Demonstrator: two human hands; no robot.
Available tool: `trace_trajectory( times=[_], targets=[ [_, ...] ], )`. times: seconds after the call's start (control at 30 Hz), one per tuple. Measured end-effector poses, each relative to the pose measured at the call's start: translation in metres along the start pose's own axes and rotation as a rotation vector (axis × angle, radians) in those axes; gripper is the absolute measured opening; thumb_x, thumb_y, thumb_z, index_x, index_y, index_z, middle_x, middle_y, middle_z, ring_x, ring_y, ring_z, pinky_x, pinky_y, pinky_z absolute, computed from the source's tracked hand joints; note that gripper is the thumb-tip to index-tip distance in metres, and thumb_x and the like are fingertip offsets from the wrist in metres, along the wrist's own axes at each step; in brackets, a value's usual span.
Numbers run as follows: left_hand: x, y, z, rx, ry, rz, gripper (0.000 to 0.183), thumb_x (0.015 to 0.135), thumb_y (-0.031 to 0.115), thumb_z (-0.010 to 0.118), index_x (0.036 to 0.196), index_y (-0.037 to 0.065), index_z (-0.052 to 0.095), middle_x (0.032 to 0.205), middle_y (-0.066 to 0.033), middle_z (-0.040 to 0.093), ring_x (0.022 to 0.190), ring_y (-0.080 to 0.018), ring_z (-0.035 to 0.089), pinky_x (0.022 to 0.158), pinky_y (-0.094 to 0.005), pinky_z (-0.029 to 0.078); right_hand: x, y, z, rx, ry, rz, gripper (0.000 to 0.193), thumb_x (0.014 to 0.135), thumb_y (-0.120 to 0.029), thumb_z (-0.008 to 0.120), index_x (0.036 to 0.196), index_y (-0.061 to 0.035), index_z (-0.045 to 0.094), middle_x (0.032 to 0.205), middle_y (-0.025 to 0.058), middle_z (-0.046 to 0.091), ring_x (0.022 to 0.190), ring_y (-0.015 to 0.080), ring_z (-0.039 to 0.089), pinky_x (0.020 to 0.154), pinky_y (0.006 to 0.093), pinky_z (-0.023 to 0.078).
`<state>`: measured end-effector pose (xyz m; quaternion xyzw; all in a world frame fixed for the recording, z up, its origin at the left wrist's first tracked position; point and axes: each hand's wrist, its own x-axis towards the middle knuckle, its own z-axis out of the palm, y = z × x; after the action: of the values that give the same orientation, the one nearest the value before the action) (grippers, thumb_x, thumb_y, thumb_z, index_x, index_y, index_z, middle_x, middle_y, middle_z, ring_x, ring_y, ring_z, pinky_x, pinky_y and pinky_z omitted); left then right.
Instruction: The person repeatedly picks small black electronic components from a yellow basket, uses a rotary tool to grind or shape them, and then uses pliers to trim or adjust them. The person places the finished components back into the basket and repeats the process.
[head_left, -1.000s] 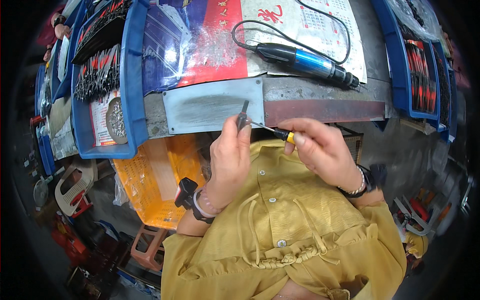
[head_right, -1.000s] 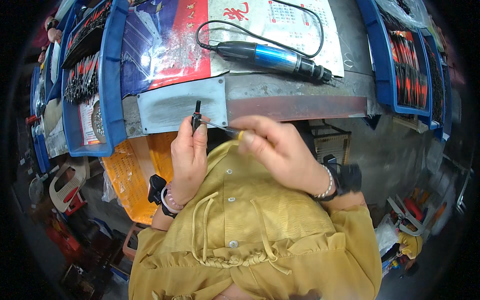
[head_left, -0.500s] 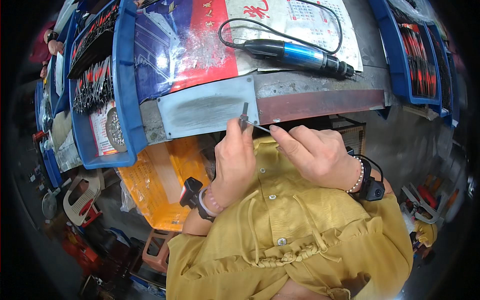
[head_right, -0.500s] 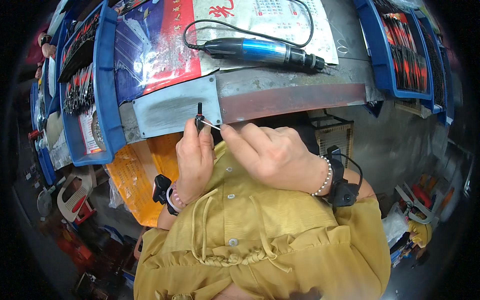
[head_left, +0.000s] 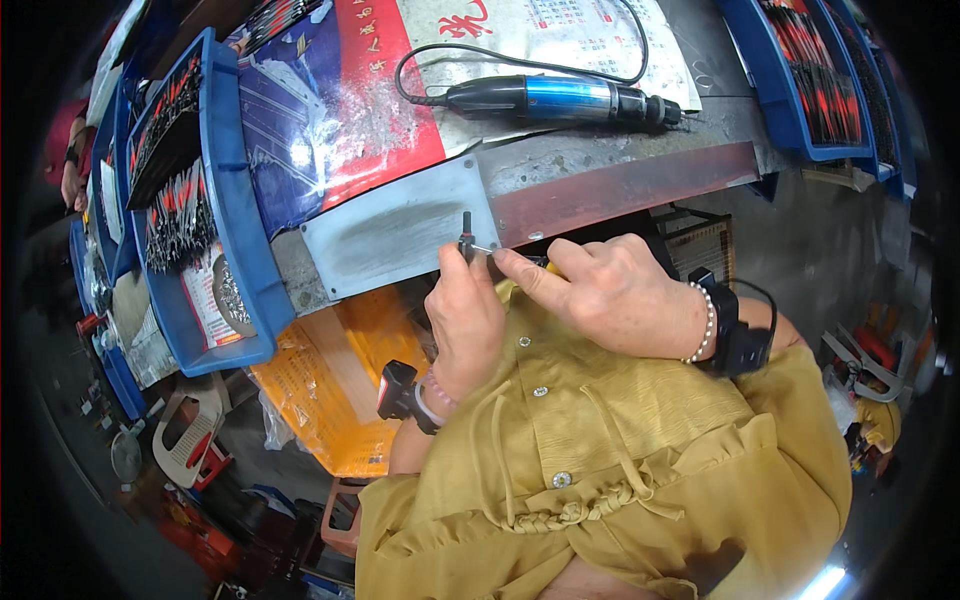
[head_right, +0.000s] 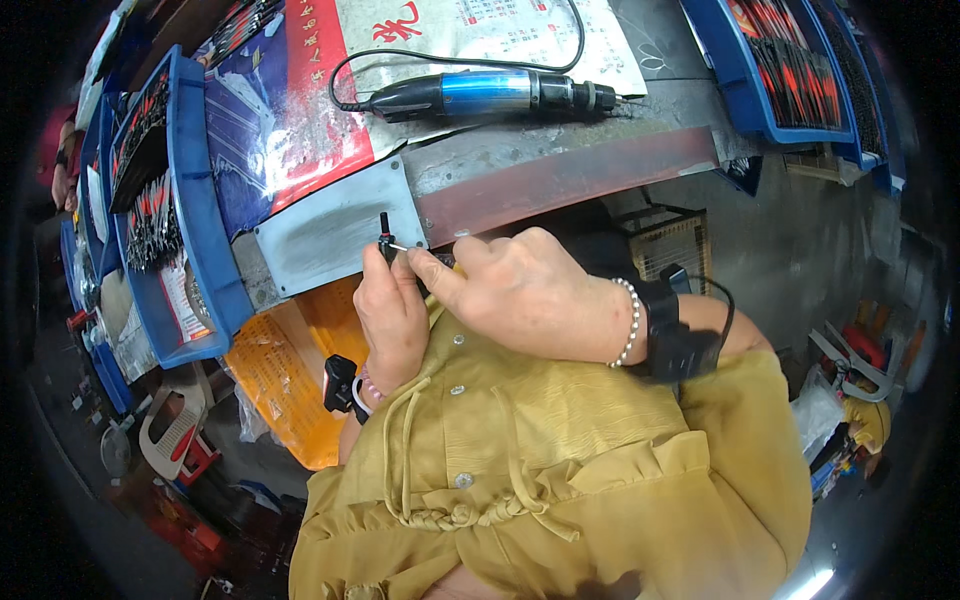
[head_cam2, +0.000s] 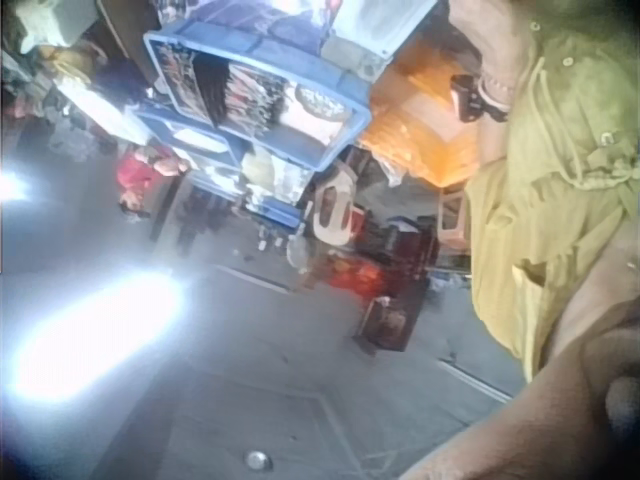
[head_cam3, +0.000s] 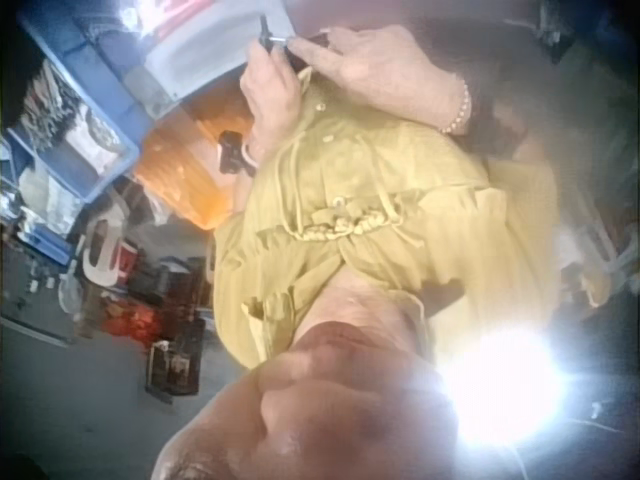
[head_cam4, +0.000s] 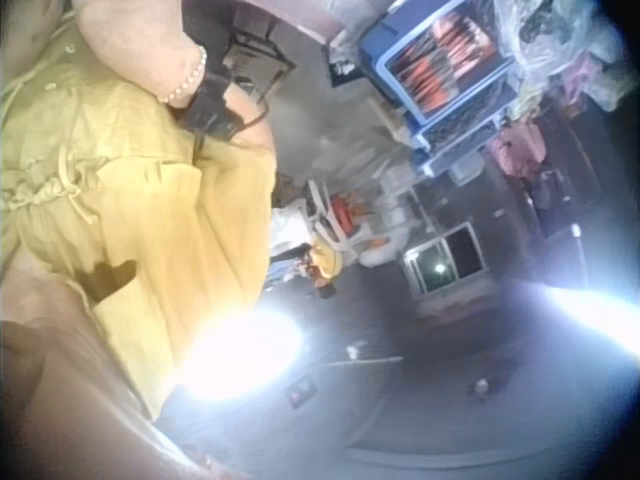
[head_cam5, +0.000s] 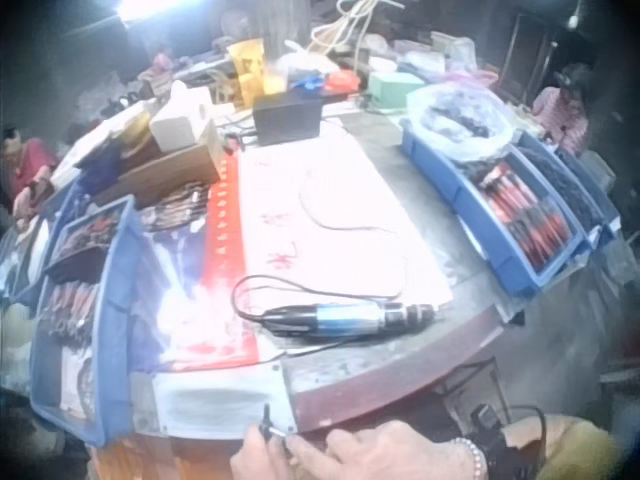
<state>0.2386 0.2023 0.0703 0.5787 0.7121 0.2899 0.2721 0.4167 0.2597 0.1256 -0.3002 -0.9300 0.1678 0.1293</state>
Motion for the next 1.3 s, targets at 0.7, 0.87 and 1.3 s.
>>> trace_trajectory(
  times=[0.7, 0.87, 1.3],
  targets=[
    [0.003, 0.001, -0.004, -0.312, -0.063, -0.071, 0.009, 0.101, 0.011, 0.049, 0.103, 0.002, 0.05, 0.069, -0.0038, 0.052, 0.054, -0.0143, 0.05, 0.047, -0.0288, 0.037, 0.001, 0.009, 0.013, 0.895, 0.156, 0.227, 0.034, 0.093, -0.012, 0.062, 0.124, 0.0009, 0.056, 0.088, 0.0115, 0.064, 0.078, 0.0186, 0.063, 0.069, 0.0304, 0.05],
    [-0.003, 0.019, -0.032, -0.983, -0.22, -0.319, 0.021, 0.105, 0.018, 0.043, 0.115, 0.003, 0.053, 0.07, 0.0077, 0.037, 0.06, -0.001, 0.03, 0.052, -0.018, 0.025, -0.01, -0.005, -0.01, 0.64, 0.082, 0.136, 0.048, 0.081, 0.005, 0.064, 0.128, 0.0005, 0.055, 0.11, 0.0177, 0.056, 0.097, 0.0328, 0.06, 0.08, 0.0379, 0.052],
    [-0.004, 0.02, -0.04, -0.987, -0.232, -0.37, 0.015, 0.104, 0.017, 0.047, 0.109, 0.005, 0.054, 0.073, 0.0081, 0.041, 0.061, -0.0003, 0.033, 0.052, -0.018, 0.027, -0.008, -0.008, -0.002, 0.568, 0.174, 0.079, 0.04, 0.081, 0.007, 0.06, 0.121, 0.004, 0.056, 0.1, 0.018, 0.057, 0.082, 0.0333, 0.063, 0.069, 0.036, 0.055]
  ],
)
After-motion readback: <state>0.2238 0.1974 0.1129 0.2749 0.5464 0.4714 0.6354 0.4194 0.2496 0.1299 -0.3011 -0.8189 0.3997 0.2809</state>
